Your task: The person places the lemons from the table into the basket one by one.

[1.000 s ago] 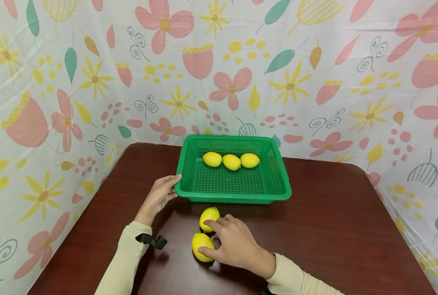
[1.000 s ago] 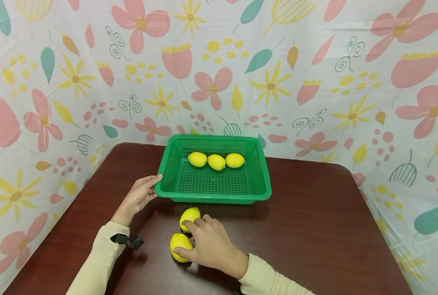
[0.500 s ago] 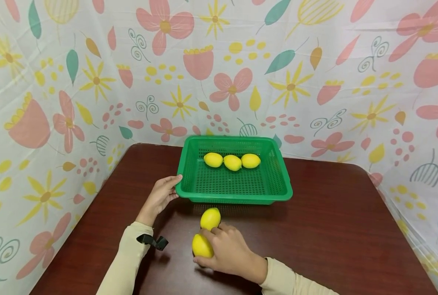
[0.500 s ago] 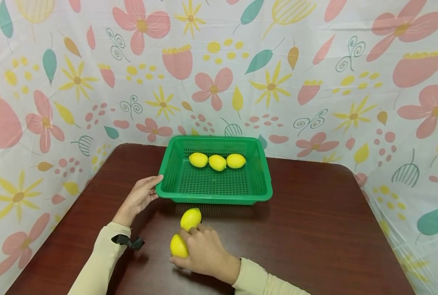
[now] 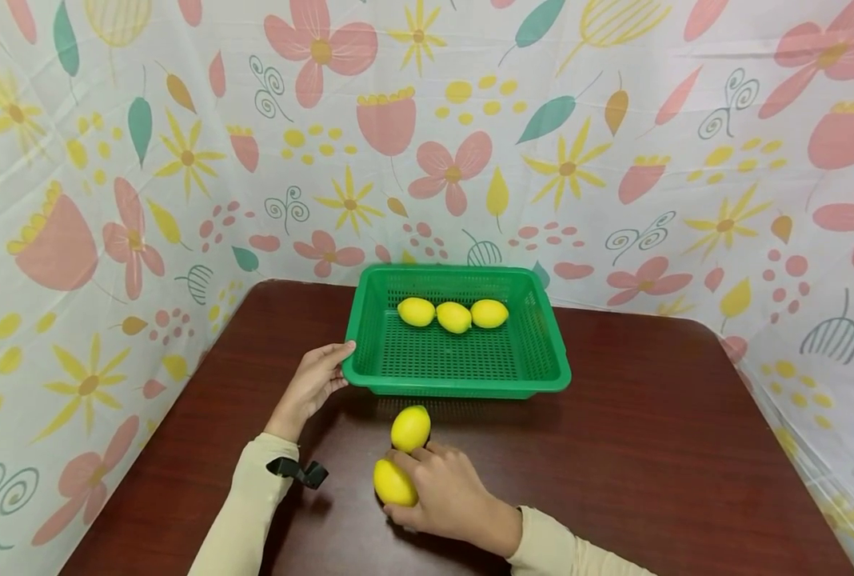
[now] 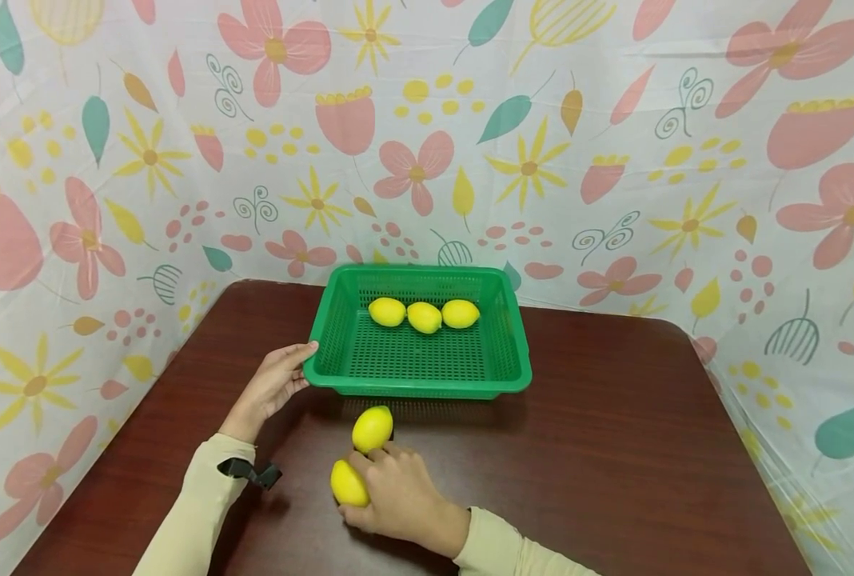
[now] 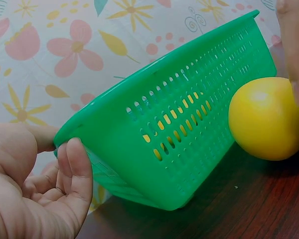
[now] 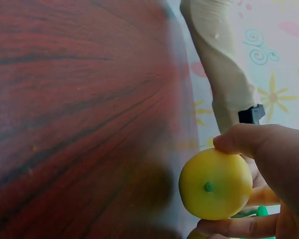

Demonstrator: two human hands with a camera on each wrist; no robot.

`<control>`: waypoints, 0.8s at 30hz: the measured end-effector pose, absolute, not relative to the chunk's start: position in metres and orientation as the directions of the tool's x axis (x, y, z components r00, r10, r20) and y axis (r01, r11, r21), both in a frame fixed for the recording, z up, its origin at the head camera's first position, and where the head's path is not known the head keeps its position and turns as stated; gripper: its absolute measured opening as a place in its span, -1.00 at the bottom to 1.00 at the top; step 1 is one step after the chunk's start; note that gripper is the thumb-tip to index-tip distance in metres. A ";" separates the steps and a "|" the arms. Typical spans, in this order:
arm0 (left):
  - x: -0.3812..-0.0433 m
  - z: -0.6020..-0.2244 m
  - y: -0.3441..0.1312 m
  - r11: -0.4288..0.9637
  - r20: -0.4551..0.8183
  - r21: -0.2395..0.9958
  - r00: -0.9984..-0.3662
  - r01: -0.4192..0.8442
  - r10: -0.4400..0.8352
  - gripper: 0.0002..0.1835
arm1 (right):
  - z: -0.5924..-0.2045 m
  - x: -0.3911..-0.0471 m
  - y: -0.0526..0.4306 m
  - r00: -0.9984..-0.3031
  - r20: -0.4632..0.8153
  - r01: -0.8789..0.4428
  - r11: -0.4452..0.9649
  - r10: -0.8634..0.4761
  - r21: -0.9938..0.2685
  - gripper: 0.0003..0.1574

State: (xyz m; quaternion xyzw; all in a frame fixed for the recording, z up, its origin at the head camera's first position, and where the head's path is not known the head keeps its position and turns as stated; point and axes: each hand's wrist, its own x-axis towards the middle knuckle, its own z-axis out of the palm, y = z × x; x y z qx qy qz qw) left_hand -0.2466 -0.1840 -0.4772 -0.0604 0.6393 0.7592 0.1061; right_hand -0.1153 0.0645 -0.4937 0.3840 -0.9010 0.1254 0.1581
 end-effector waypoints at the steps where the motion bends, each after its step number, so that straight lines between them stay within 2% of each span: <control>1: -0.247 -0.477 -0.184 -0.159 -0.228 0.958 -0.970 -0.239 0.085 -0.69 | -0.492 -0.115 0.065 -0.661 0.374 -0.731 0.670 -0.651 -0.126 -0.33; 7: -0.247 -0.478 -0.185 -0.136 -0.233 0.960 -0.968 -0.243 0.091 -0.63 | -0.481 -0.114 0.073 -0.691 0.300 -0.723 0.623 -0.657 -0.300 -0.39; 13: -0.247 -0.477 -0.185 -0.139 -0.231 0.960 -0.968 -0.243 0.097 -0.62 | -0.461 -0.118 0.083 -0.688 0.245 -0.706 0.552 -0.683 -0.443 -0.41; 18: -0.247 -0.478 -0.185 -0.136 -0.234 0.960 -0.968 -0.245 0.090 -0.62 | -0.434 -0.124 0.093 -0.677 0.188 -0.694 0.531 -0.712 -0.487 -0.33; 24: -0.248 -0.480 -0.185 -0.129 -0.238 0.960 -0.968 -0.247 0.085 -0.62 | -0.406 -0.134 0.104 -0.665 0.135 -0.692 0.538 -0.734 -0.481 -0.30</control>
